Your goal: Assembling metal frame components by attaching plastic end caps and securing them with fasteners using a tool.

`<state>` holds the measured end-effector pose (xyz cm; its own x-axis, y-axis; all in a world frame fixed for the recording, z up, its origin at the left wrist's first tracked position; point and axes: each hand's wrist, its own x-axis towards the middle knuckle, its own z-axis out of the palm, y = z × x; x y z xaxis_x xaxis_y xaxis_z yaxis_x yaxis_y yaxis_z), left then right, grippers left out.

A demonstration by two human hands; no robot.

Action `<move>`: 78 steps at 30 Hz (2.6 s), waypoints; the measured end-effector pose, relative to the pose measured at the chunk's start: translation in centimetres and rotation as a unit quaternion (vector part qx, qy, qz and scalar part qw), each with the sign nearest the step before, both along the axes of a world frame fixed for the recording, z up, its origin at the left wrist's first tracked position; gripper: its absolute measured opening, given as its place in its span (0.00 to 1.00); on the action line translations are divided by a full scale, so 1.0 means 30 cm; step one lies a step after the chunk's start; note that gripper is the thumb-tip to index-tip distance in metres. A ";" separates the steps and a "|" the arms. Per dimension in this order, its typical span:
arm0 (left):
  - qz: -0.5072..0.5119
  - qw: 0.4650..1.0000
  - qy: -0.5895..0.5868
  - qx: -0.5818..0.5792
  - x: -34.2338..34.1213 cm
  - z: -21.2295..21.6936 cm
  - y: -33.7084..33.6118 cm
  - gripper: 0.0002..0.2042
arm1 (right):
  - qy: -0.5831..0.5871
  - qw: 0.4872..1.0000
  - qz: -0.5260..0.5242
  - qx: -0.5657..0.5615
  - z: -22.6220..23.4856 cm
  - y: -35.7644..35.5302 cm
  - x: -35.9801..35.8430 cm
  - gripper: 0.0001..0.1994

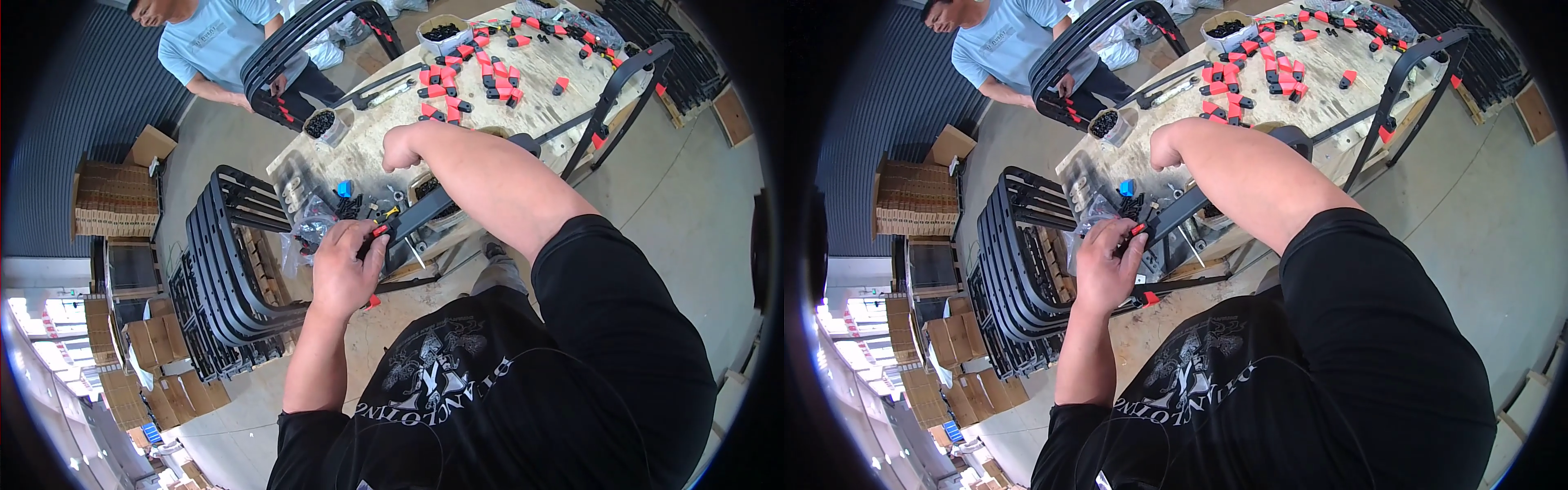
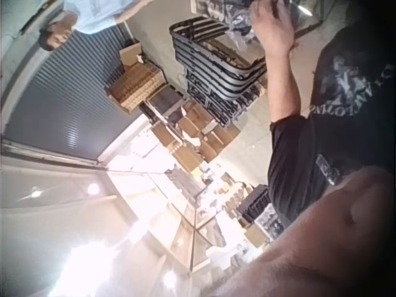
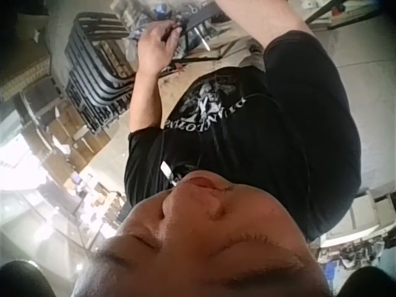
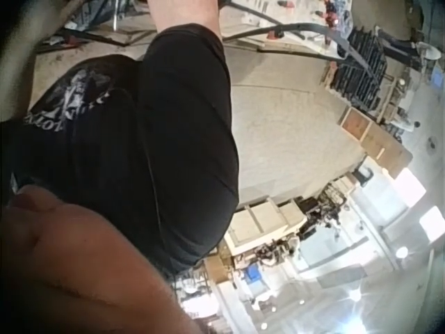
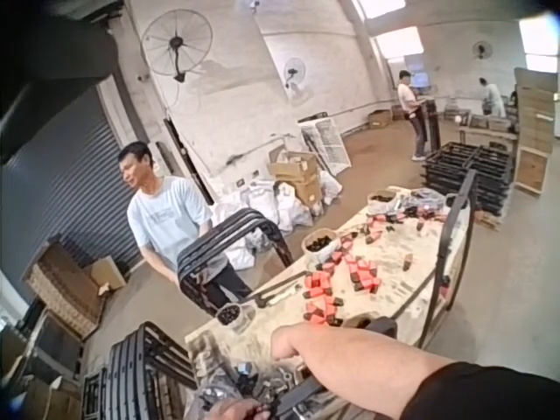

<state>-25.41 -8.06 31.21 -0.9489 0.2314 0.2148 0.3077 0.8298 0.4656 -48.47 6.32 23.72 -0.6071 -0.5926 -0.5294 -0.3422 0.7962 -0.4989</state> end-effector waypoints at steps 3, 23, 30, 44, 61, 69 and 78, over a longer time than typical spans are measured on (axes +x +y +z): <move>-0.018 0.997 0.076 -0.012 -0.011 -0.014 0.001 0.10 | -0.002 1.000 -0.001 0.004 -0.008 0.006 -0.006 0.21; -0.004 0.993 0.099 0.063 0.012 0.020 0.021 0.13 | -0.020 1.000 -0.003 0.021 0.016 0.004 0.005 0.20; -0.075 0.982 0.162 0.060 -0.002 -0.057 -0.009 0.10 | 0.002 1.000 0.002 -0.008 -0.031 -0.005 -0.021 0.21; 0.004 0.993 0.050 0.106 0.021 -0.029 -0.009 0.17 | 0.008 1.000 -0.014 -0.015 -0.023 -0.004 -0.019 0.21; -0.153 0.971 -0.182 -0.019 -0.239 0.058 0.256 0.21 | 0.057 0.996 -0.029 -0.066 -0.031 -0.017 -0.044 0.23; -0.092 0.970 -0.224 0.022 -0.247 0.052 0.276 0.26 | 0.058 0.995 -0.042 -0.071 -0.086 -0.001 -0.071 0.24; -0.068 0.972 -0.226 -0.003 -0.240 0.012 0.235 0.33 | 0.050 0.997 -0.022 -0.052 -0.050 -0.031 -0.042 0.25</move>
<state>-32.60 -1.00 31.56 -0.9063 0.3620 -0.2181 0.1807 0.7984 0.5743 -49.74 5.40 22.23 -0.6796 -0.6131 -0.4027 -0.3606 0.7573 -0.5444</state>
